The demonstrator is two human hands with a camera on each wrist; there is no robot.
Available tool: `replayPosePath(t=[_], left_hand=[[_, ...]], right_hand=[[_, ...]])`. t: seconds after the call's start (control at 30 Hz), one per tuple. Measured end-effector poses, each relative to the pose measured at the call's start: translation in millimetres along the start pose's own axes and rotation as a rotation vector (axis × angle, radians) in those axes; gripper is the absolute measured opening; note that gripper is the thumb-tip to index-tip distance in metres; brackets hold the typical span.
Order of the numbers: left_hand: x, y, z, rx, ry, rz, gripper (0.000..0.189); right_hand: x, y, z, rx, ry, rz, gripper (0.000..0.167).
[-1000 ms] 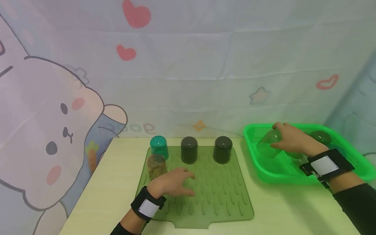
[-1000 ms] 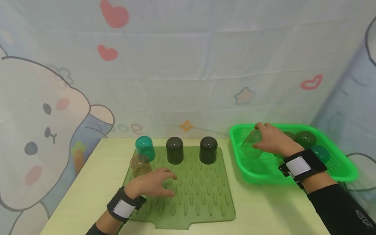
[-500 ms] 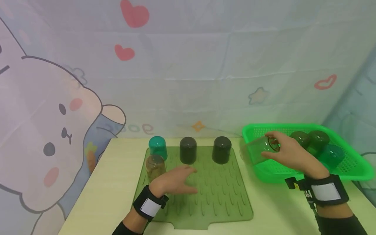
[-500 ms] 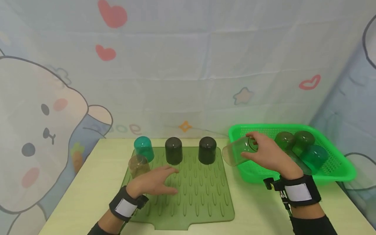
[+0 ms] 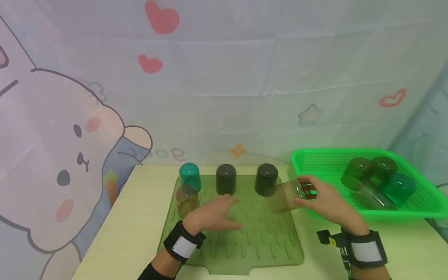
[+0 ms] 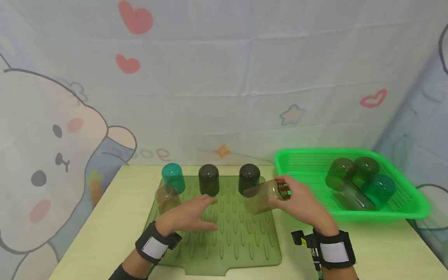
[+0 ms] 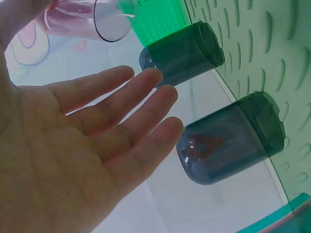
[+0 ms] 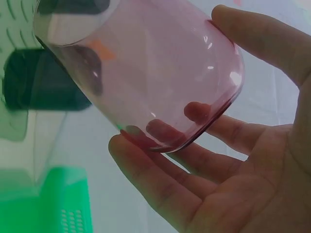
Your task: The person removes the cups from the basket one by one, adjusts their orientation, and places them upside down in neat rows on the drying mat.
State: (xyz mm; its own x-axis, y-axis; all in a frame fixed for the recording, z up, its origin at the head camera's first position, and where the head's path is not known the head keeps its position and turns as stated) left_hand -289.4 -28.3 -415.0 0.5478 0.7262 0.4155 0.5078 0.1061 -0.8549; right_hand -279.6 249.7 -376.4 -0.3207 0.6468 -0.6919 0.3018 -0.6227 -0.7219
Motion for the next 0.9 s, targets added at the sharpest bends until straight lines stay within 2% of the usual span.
replayPosePath(t=[0.23,0.43,0.63,0.9], left_hand=[[4.2,0.7,6.1,0.028,0.010,0.052,0.087],[13.6,4.4,22.5,0.071,0.019,0.086,0.094],[24.0,5.8,39.4,0.124,0.028,0.130,0.091],[29.2,4.7,46.7,0.159,0.028,0.164,0.087]], right_hand=[[-2.7,26.0,10.1,-0.038,-0.027,0.110,0.062],[2.2,46.5,20.5,-0.079,-0.059,0.178,0.058],[1.4,58.7,26.4,-0.114,-0.078,0.289,0.059],[-1.9,66.1,30.5,-0.144,-0.110,0.355,0.054]])
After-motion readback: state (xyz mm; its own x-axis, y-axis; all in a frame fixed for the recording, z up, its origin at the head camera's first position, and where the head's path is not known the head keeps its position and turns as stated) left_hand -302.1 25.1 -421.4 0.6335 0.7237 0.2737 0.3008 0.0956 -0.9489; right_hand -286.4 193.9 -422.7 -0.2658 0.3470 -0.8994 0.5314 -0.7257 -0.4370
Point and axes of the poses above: each hand's wrist, its own z-axis towards the middle knuckle, its own y-axis out of the palm, x = y × z, the point moved 5 cm from there along z, towards the middle knuckle, and after that the axes turned 12 degrees about -x, right-handed, at the moved point
